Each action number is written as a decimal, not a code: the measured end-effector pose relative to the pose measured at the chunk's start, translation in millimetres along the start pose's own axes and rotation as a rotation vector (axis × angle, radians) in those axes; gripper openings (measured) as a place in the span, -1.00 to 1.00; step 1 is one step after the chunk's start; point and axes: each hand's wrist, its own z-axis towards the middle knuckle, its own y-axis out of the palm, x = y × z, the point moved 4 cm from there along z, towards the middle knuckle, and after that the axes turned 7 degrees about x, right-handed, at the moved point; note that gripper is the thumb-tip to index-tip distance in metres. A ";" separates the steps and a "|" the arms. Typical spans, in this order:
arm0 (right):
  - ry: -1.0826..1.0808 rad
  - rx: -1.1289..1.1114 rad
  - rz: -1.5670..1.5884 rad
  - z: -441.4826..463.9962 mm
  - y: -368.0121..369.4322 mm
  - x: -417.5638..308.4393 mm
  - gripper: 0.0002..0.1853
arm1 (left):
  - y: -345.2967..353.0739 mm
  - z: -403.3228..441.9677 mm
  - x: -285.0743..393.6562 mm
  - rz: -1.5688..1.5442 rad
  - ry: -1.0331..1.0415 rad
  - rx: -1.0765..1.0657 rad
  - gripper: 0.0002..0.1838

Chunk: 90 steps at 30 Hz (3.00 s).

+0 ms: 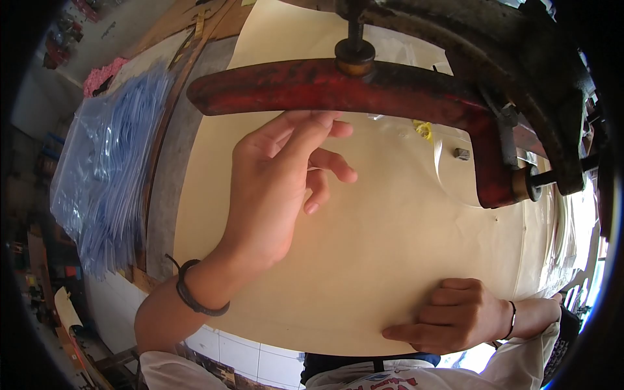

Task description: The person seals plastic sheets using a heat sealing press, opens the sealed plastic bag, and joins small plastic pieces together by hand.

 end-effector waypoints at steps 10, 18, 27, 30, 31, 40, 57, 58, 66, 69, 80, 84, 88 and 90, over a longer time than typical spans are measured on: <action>0.000 -0.014 0.006 -0.4 -0.6 0.5 -0.55 | -1.2 0.1 -1.5 -0.009 0.018 -0.022 -0.69; -0.005 -0.049 -0.002 0.5 0.5 -0.3 -0.55 | -2.6 1.2 -1.1 0.028 -0.004 0.006 -0.70; -0.011 -0.029 -0.017 0.2 -1.6 -0.1 -0.54 | -0.2 -4.3 3.1 -0.044 -0.058 -0.043 -0.61; -0.021 -0.057 -0.003 0.7 -2.7 0.5 -0.54 | -3.5 -6.6 4.8 -0.175 -0.126 -0.074 -0.53; -0.020 -0.047 0.003 0.2 -2.7 1.0 -0.54 | -4.6 -7.1 4.7 -0.216 -0.152 -0.081 -0.50; -0.015 -0.030 0.010 -1.5 -1.3 1.0 -0.55 | -10.8 -8.7 3.4 -0.253 -0.153 -0.120 -0.49; -0.004 -0.009 0.015 -3.0 -2.9 0.5 -0.60 | 7.9 -12.8 3.1 0.118 -0.091 -0.276 -0.64; -0.008 -0.003 0.010 -3.6 -2.4 0.3 -0.60 | 9.1 -14.3 4.7 0.129 -0.074 -0.293 -0.63; -0.012 -0.026 0.014 -5.1 -1.6 -0.2 -0.57 | 10.9 -19.0 9.5 0.117 -0.069 -0.346 -0.49; -0.006 -0.031 0.013 -4.8 -2.0 -0.6 -0.57 | 9.4 -18.4 7.6 0.063 -0.086 -0.354 -0.46; -0.008 -0.033 0.010 -2.7 -2.3 -0.5 -0.58 | 11.6 -22.3 10.9 -0.010 -0.142 -0.514 -0.67; -0.053 0.017 0.028 -3.5 -2.0 3.2 -0.57 | 25.9 -45.0 23.4 -0.098 0.066 -0.848 -0.86; -0.038 -0.023 0.012 0.5 -4.6 2.2 -0.55 | 27.5 -54.1 20.0 -0.194 0.132 -1.065 -0.94; -0.042 0.004 -0.003 -1.1 -0.9 2.0 -0.55 | 24.0 -51.1 6.2 -0.326 0.208 -1.150 -0.83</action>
